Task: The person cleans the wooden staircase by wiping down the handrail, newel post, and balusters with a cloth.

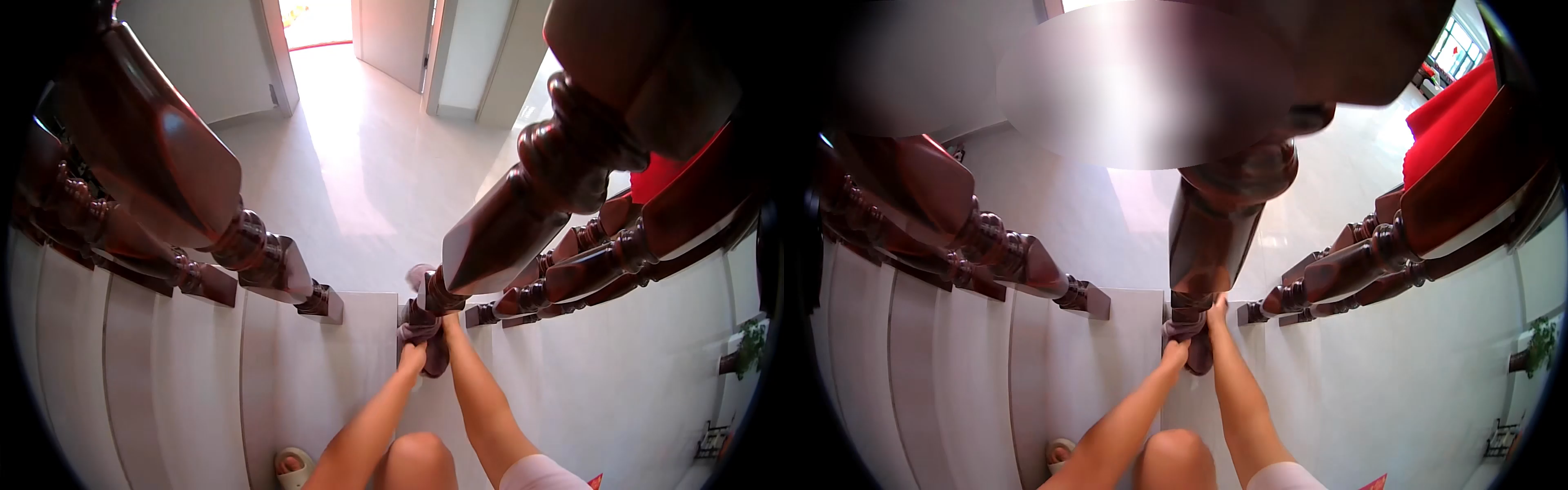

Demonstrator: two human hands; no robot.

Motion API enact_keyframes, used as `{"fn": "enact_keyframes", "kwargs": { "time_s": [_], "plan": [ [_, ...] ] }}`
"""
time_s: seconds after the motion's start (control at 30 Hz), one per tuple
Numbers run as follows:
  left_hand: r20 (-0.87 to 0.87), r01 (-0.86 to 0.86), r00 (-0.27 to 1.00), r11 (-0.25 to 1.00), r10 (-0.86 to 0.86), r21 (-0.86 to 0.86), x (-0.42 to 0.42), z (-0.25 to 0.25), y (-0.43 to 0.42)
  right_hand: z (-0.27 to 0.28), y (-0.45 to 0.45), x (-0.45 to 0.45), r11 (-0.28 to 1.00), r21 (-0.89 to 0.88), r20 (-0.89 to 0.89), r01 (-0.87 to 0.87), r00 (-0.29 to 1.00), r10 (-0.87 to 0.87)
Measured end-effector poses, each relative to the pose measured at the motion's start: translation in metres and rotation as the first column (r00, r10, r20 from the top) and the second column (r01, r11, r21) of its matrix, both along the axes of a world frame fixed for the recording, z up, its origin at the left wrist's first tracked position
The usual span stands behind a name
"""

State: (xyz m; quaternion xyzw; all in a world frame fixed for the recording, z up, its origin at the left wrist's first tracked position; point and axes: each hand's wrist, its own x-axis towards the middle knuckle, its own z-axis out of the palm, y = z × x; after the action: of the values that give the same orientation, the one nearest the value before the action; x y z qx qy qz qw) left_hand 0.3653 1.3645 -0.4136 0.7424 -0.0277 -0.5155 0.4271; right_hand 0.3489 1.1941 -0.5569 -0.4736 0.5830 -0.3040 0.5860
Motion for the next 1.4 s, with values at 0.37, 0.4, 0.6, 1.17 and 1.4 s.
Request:
{"fn": "enact_keyframes", "kwargs": {
  "time_s": [0.37, 0.4, 0.6, 1.17, 1.4],
  "plan": [
    [0.056, 0.084, 0.995, 0.996, -0.081, -0.040, 0.010, -0.067, -0.009, 0.062, 0.032, -0.018, 0.706, 0.582, 0.480, -0.404, 0.871, 0.104],
    [0.172, 0.149, 0.974, 0.989, -0.148, 0.010, 0.006, -0.041, -0.008, 0.070, 0.039, -0.020, 0.683, 0.594, 0.510, -0.425, 0.855, 0.088],
    [0.583, 0.195, 0.808, 0.972, -0.085, -0.128, -0.006, -0.033, 0.009, 0.099, 0.083, -0.016, 0.687, 0.605, 0.596, -0.403, 0.801, -0.055],
    [0.549, 0.093, 0.818, 0.902, 0.173, -0.422, -0.042, 0.072, 0.018, 0.189, 0.082, -0.056, 0.893, 0.028, 0.464, -0.449, 0.797, 0.386],
    [0.190, 0.462, 0.881, 0.697, -0.434, -0.549, -0.083, -0.005, -0.017, 0.194, 0.068, -0.154, 0.983, 0.149, 0.458, 0.103, 0.874, -0.161]
  ]
}}
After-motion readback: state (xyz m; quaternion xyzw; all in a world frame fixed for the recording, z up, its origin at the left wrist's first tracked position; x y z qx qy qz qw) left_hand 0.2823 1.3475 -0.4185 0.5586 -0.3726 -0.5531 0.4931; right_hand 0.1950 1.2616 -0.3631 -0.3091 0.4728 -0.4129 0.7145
